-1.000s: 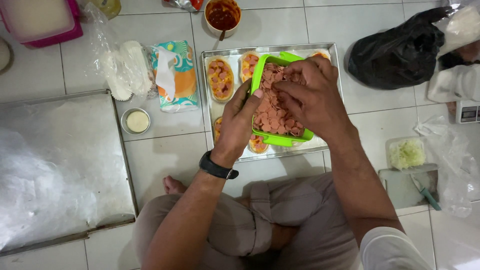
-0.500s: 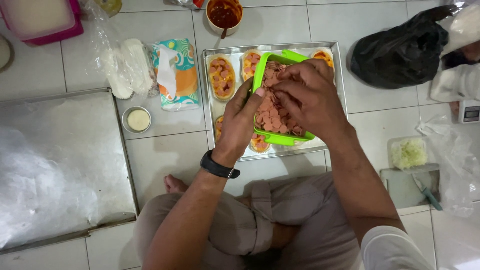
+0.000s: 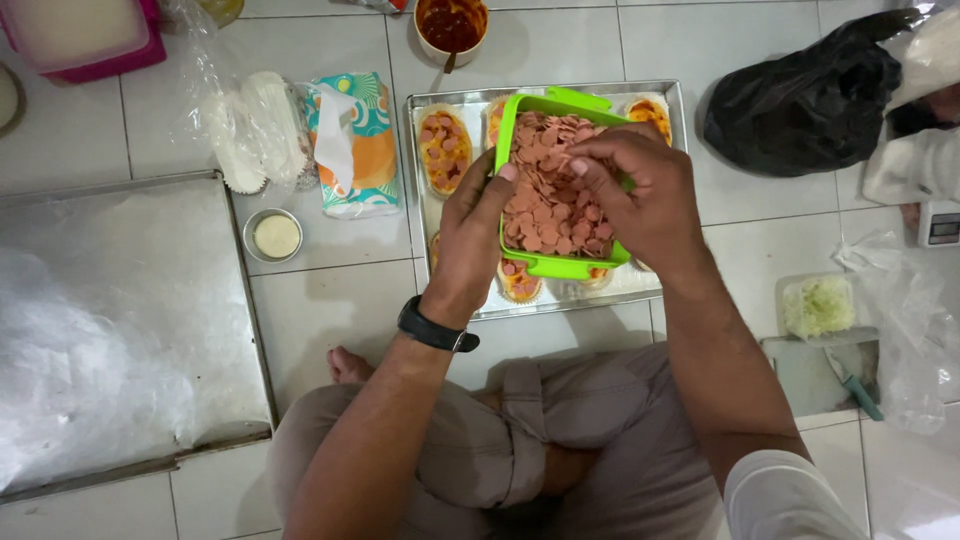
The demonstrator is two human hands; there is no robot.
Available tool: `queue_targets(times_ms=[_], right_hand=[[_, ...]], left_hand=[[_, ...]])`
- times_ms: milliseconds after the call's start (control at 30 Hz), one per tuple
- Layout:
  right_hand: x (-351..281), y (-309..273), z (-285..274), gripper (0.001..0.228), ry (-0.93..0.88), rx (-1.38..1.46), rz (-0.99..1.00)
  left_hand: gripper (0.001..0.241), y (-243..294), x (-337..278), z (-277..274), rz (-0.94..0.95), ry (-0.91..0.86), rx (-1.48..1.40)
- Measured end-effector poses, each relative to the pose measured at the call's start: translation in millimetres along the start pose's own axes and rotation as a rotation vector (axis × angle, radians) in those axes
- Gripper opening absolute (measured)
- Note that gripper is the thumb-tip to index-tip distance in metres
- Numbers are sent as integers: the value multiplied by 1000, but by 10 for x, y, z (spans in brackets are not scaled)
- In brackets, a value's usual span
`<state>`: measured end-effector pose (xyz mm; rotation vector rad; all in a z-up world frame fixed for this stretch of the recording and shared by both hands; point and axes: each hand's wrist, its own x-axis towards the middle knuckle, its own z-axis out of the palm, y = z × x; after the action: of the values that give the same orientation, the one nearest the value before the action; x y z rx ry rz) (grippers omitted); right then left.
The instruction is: Placing sliced sausages onto pieces of bread on a baking tray.
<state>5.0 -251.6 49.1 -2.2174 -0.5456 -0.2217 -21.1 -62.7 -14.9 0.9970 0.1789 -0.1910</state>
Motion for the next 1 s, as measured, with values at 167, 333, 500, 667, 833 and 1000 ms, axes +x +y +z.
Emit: queue_targets(times_ms=[167, 333, 500, 667, 833, 1000], right_hand=[[-34, 201, -58, 10, 42, 196, 155], [13, 653, -174, 8, 152, 488, 293], [70, 1502, 15, 7, 188, 264, 330], [113, 2019, 320, 10, 105, -82, 384], [167, 2407, 443, 11, 57, -312, 253], [290, 2348, 498, 11, 59, -393, 168]], left_hand=[[63, 66, 48, -47, -21, 68, -23], [62, 203, 133, -317, 146, 164, 183], [44, 374, 195, -557, 334, 144, -173], [39, 580, 163, -544, 315, 166, -339], [40, 510, 181, -555, 310, 186, -343], [44, 589, 162, -456, 274, 159, -336]])
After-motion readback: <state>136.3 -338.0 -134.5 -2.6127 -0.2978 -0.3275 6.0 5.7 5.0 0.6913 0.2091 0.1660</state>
